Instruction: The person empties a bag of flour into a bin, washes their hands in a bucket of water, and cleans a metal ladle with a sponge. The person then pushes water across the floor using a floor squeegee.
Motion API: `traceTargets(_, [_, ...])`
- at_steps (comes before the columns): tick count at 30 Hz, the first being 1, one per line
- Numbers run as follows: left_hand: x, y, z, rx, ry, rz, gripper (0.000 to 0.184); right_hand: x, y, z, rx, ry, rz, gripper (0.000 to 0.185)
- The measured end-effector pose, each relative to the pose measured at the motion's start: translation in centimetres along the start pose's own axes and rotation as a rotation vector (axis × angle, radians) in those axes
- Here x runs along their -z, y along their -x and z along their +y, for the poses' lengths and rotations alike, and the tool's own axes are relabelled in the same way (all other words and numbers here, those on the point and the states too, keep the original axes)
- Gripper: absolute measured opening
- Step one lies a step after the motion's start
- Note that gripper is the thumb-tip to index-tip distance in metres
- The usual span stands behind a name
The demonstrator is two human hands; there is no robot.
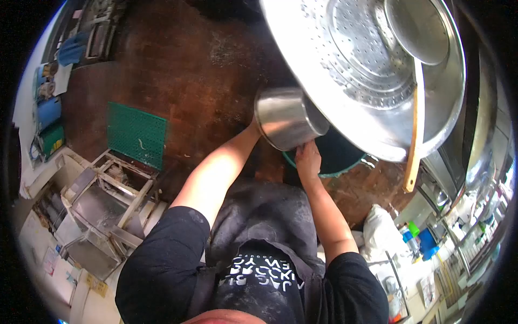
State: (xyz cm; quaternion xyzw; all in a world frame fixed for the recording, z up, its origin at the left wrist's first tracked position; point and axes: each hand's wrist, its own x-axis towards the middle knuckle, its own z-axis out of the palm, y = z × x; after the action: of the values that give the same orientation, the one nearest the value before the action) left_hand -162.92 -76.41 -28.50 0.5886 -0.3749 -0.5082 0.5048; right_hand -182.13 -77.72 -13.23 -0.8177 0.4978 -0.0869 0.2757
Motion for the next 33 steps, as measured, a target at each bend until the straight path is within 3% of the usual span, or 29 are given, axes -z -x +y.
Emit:
traceTargets(3, [-4.7,0.1,0.4,0.124,-0.615,0.489,0.049,1.4,3.4,6.4,-0.144,0.13,-0.121,0.041])
traceTargets(6, [-6.1,-0.6,3.6,0.37,-0.472,0.545,0.046,-0.2,2.5,11.2,-0.327,0.209,-0.253,0.042])
traceTargets(7, [-6.2,-0.8,3.7,0.343,-0.506,0.535,0.048,-1.0,1.4,12.6,-0.392,0.237,-0.3,0.041])
traceTargets(10, [-5.6,-0.6,3.0,0.304,-0.619,0.463,0.05,-4.9,-1.1,17.2,-0.319,0.431,-0.45,0.041])
traceTargets(12, [-6.0,-0.7,0.9,0.282,-0.662,0.441,0.051,-8.8,-1.6,20.4,-0.271,0.414,-0.305,0.045])
traceTargets(17, [-5.6,-0.7,1.2,0.34,-0.654,0.455,0.058,-11.8,-6.7,16.6,-0.637,0.425,-0.768,0.059])
traceTargets(20, [-5.8,-0.6,1.3,0.376,-0.551,0.474,0.059,-13.7,-6.4,19.1,-0.414,0.343,-0.735,0.068])
traceTargets(24, [-6.3,0.0,0.5,0.249,-0.622,0.567,0.059,-14.7,-6.0,21.8,-0.322,0.049,-0.77,0.061])
traceTargets(25, [-6.0,0.0,1.6,0.21,-0.593,0.581,0.057,-16.1,-5.6,24.1,-0.13,-0.153,-0.688,0.062])
traceTargets(27, [-6.0,0.0,2.6,0.257,-0.589,0.579,0.054,-14.5,-7.8,20.9,-0.566,-0.186,-0.954,0.052])
traceTargets(30, [-5.9,-0.1,2.6,0.189,-0.601,0.601,0.048,-17.0,-7.2,25.2,-0.648,-0.161,-1.032,0.039])
traceTargets(31, [-5.6,-0.3,2.7,0.215,-0.568,0.594,0.047,-14.3,-6.7,22.5,-0.628,-0.325,-0.851,0.03])
traceTargets(33, [-5.5,-0.1,3.4,0.273,-0.49,0.574,0.049,-13.6,-4.8,23.9,-0.682,-0.397,-0.809,0.021])
